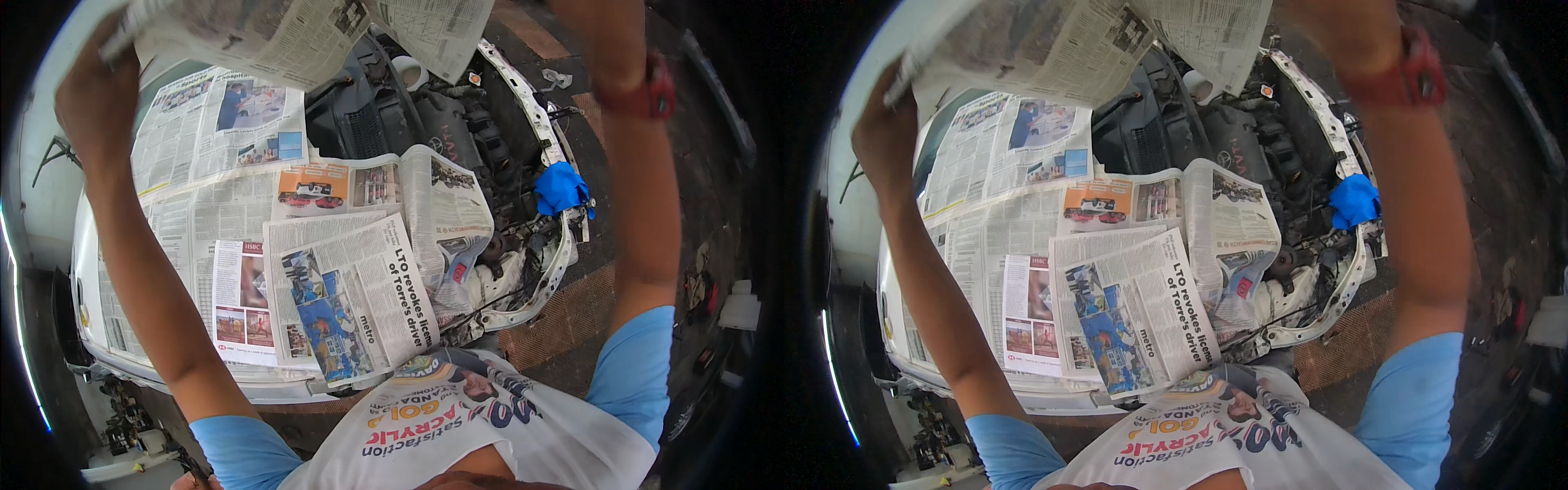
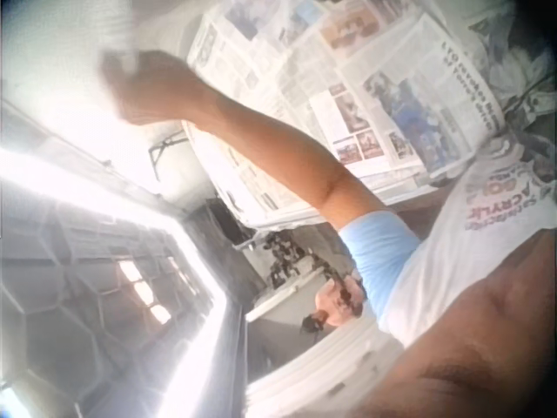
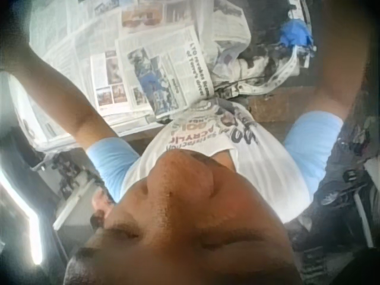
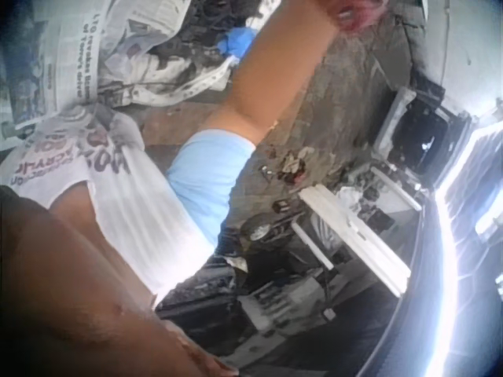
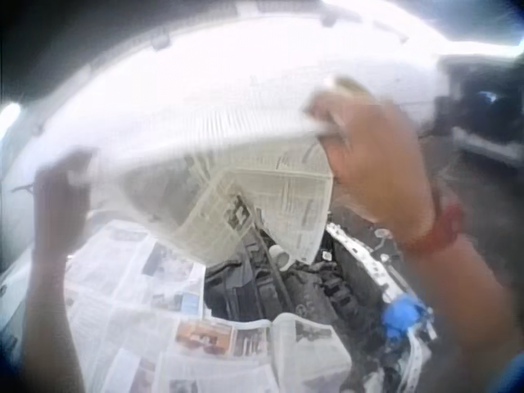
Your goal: The person covers the front of a white car with newspaper sheets and secures them using masking tape. The person places sheets over the hood and bumper, smooths them, and applies tape along edges and seams to hold the paper in place.
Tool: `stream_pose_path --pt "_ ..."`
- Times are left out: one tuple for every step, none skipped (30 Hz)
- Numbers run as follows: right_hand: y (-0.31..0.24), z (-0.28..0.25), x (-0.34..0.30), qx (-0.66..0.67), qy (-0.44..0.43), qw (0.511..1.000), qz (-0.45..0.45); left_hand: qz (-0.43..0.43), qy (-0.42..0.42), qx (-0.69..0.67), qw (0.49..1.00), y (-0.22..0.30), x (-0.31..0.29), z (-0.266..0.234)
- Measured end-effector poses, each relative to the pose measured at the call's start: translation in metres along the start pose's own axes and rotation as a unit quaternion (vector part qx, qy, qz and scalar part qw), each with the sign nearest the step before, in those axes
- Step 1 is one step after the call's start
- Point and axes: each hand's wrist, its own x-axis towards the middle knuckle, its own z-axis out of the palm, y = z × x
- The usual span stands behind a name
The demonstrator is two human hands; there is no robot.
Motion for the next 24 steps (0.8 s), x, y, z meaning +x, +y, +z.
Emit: stream_pose_path --pt "-0.005 -0.001 -0.034 -0.016 -0.044 0.999 0.019 0.023 -0.016 -0.030 0.999 0.003 -0.032 0.008" --pt "-0.024 0.017 -0.069 0.027 -0.074 0.996 0.035 0.038 -0.043 -0.002 0.998 -0.005 -0.073 -0.024" --pt "-0.024 0.008 -0.101 0.014 -0.106 0.993 0.053 0.069 -0.042 -0.035 0.996 0.017 -0.091 -0.019" --pt "-0.026 0.001 -0.134 0.006 -0.136 0.988 0.071 0.097 -0.044 -0.063 0.992 0.038 -0.108 -0.015" --pt "-0.035 -0.004 -0.157 0.044 -0.143 0.985 0.090 0.123 -0.059 -0.089 0.987 0.044 -0.124 -0.003" --pt "-0.049 -0.001 -0.178 0.081 -0.128 0.983 0.099 0.142 -0.073 -0.116 0.980 0.044 -0.145 0.010" --pt "-0.062 0.003 -0.200 0.096 -0.176 0.970 0.134 0.134 -0.111 -0.118 0.978 0.046 -0.166 0.018" --pt "-0.069 0.013 -0.220 0.113 -0.196 0.962 0.152 0.127 -0.144 -0.118 0.974 0.048 -0.182 0.027" --pt "-0.078 0.022 -0.241 0.131 -0.215 0.952 0.172 0.128 -0.165 -0.121 0.970 0.045 -0.198 0.040" --pt "-0.086 0.035 -0.259 0.143 -0.222 0.949 0.172 0.130 -0.186 -0.120 0.967 0.038 -0.213 0.052" --pt "-0.092 0.053 -0.277 0.152 -0.227 0.947 0.172 0.130 -0.204 -0.118 0.963 0.032 -0.228 0.068" --pt "-0.099 0.070 -0.294 0.161 -0.231 0.944 0.173 0.130 -0.221 -0.115 0.960 0.026 -0.243 0.083" --pt "-0.105 0.083 -0.311 0.165 -0.236 0.942 0.175 0.133 -0.237 -0.113 0.956 0.021 -0.256 0.097" --pt "-0.108 0.097 -0.326 0.164 -0.240 0.940 0.177 0.139 -0.251 -0.111 0.951 0.016 -0.266 0.110" --pt "-0.111 0.109 -0.339 0.165 -0.243 0.939 0.177 0.145 -0.266 -0.108 0.947 0.011 -0.276 0.121" --pt "-0.113 0.119 -0.351 0.163 -0.261 0.936 0.170 0.150 -0.280 -0.105 0.942 0.006 -0.285 0.132" --pt "-0.113 0.125 -0.362 0.159 -0.280 0.933 0.163 0.135 -0.324 -0.100 0.931 0.004 -0.291 0.140" --pt "-0.114 0.130 -0.373 0.156 -0.298 0.929 0.156 0.132 -0.355 -0.095 0.920 0.000 -0.297 0.145" --pt "-0.115 0.131 -0.376 0.144 -0.321 0.926 0.141 0.128 -0.387 -0.091 0.909 0.002 -0.297 0.146" --pt "-0.114 0.130 -0.380 0.146 -0.330 0.922 0.136 0.123 -0.417 -0.087 0.896 0.003 -0.297 0.147" --pt "-0.114 0.129 -0.385 0.149 -0.340 0.919 0.132 0.099 -0.450 -0.089 0.883 0.004 -0.299 0.147" --pt "-0.114 0.128 -0.388 0.151 -0.352 0.915 0.127 0.075 -0.482 -0.094 0.868 0.014 -0.294 0.138" --pt "-0.112 0.128 -0.390 0.152 -0.362 0.912 0.119 0.049 -0.513 -0.094 0.852 0.019 -0.290 0.130" --pt "-0.110 0.128 -0.393 0.153 -0.373 0.909 0.110 0.066 -0.519 -0.082 0.848 0.017 -0.295 0.130"
